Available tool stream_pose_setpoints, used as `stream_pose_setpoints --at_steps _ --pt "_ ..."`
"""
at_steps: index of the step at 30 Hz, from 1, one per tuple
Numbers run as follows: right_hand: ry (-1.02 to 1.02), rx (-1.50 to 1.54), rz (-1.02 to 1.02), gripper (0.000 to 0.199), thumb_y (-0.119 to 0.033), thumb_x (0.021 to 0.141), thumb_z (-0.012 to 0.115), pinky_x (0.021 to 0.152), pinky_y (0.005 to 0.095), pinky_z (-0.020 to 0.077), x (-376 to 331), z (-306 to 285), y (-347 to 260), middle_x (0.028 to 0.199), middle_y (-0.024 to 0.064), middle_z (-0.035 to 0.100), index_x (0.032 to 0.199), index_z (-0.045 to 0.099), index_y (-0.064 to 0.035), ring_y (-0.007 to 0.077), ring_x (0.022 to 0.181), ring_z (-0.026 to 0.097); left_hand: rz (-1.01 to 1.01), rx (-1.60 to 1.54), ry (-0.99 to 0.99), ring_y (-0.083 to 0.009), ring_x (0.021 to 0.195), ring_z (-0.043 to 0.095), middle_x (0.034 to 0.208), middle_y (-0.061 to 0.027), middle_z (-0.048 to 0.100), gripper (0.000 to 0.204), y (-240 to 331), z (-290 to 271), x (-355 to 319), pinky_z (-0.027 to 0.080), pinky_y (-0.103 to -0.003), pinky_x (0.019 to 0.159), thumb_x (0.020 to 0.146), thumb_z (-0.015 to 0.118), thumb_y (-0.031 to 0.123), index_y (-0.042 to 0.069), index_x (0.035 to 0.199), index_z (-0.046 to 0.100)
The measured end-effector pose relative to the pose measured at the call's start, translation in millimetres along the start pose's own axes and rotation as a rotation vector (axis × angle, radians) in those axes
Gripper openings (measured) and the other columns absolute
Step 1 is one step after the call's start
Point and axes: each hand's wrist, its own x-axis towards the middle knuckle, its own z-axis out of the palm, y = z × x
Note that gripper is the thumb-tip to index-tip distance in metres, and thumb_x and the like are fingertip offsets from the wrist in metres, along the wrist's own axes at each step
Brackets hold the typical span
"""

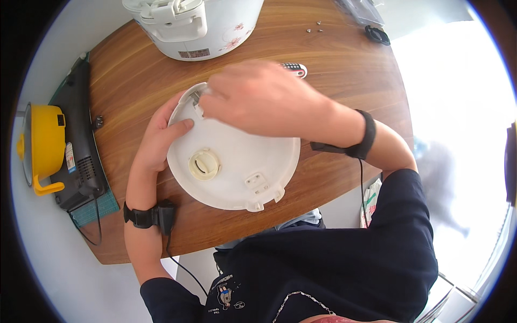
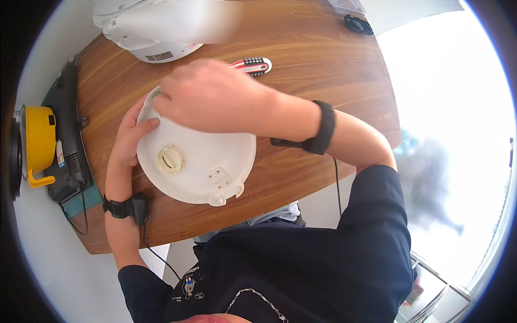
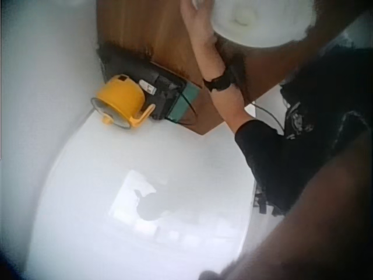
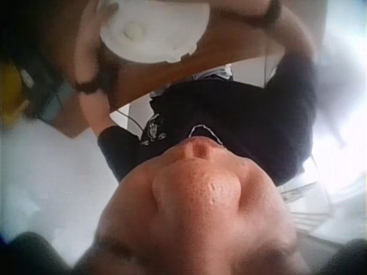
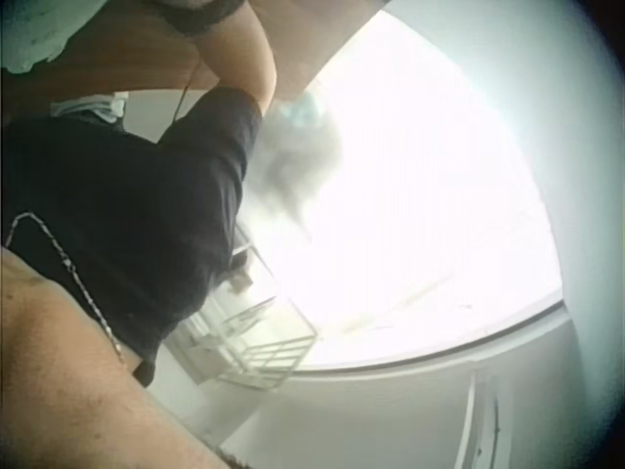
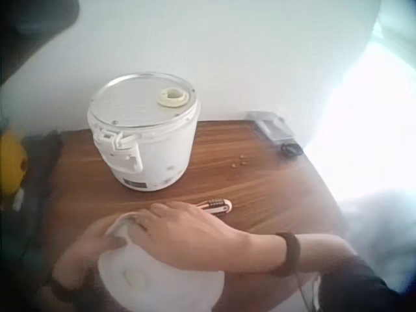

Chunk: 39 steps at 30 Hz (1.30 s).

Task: The person assembles a white rice cooker by hand, using a screwdriver to secure screws on the lid and base. They attach the inner lid, outer lid, and handle, then tighten components to complete the assembly.

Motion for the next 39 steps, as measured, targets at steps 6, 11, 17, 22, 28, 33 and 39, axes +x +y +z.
stream_pose_setpoints --at_steps 6,11,17,22,28,33,39 --pt "-0.076 0.188 0.531 0.032 -0.016 0.091 0.08 0.084 0.0366 0.0583 -40.8 -34.3 60.9 0.106 0.0094 0.072 0.121 0.071 -0.0083 0.0253 0.097 0.071 -0.004 -0.022 -0.019 -0.0201 0.125 0.066 0.142 -0.0135 0.065 0.063 3.0 2.5 -3.3 0.054 -0.035 0.105 0.096 0.063 0.004 -0.002 0.157 0.047" --pt "-0.301 0.339 0.496 0.044 -0.021 0.087 0.082 0.096 0.0418 0.0548 -83.3 -15.4 80.1 0.119 0.0123 0.071 0.126 0.068 -0.0075 0.032 0.115 0.066 0.043 0.022 -0.038 -0.0199 0.126 0.066 0.141 -0.0145 0.066 0.063 1.3 1.0 -3.4 0.054 -0.035 0.106 0.097 0.065 0.01 -0.004 0.156 0.048" --pt "-0.15 0.478 0.586 0.044 -0.006 0.084 0.084 0.093 0.0343 0.0546 -78.5 -16.6 77.2 0.108 0.0065 0.073 0.125 0.069 -0.0055 0.022 0.102 0.07 0.071 0.01 -0.082 -0.0189 0.124 0.067 0.141 -0.0138 0.066 0.062 -0.5 -1.0 -5.0 0.055 -0.035 0.105 0.098 0.066 0.011 -0.003 0.155 0.049" --pt "0.353 0.731 0.61 0.044 -0.005 0.088 0.081 0.095 0.0313 0.0546 -84.1 -51.6 79.7 0.122 0.009 0.07 0.128 0.066 0.0018 0.0184 0.106 0.068 0.061 0.02 -0.125 -0.0197 0.126 0.066 0.144 -0.0142 0.064 0.065 0.2 -4.3 -0.8 0.056 -0.035 0.106 0.098 0.068 0.011 -0.002 0.158 0.046" --pt "0.722 0.68 0.286 0.064 -0.05 0.098 0.07 0.076 0.0364 0.0653 -34.2 -77.0 56.5 0.117 0.0255 0.073 0.13 0.065 0.0051 0.0292 0.1 0.075 0.051 0.017 -0.079 -0.0186 0.126 0.066 0.143 -0.0132 0.065 0.064 0.9 0.5 -2.2 0.056 -0.035 0.104 0.097 0.068 0.009 -0.001 0.157 0.048" --pt "0.623 0.51 0.101 0.078 -0.061 0.097 0.062 0.074 0.0382 0.0675 5.7 -70.0 31.2 0.109 0.0283 0.074 0.137 0.054 0.0049 0.032 0.091 0.077 0.072 -0.018 -0.101 -0.018 0.123 0.067 0.142 -0.0137 0.066 0.064 3.2 4.8 0.0 0.057 -0.035 0.104 0.096 0.067 0.008 -0.002 0.156 0.049" --pt "0.505 0.273 0.252 0.099 -0.078 0.094 0.054 0.072 0.0336 0.0674 19.6 -57.2 6.6 0.106 0.0265 0.076 0.146 0.042 0.0052 0.0288 0.086 0.078 0.048 -0.03 -0.059 -0.016 0.114 0.07 0.134 -0.013 0.07 0.059 6.3 11.7 -0.4 0.058 -0.032 0.097 0.093 0.061 0.003 -0.003 0.151 0.055"
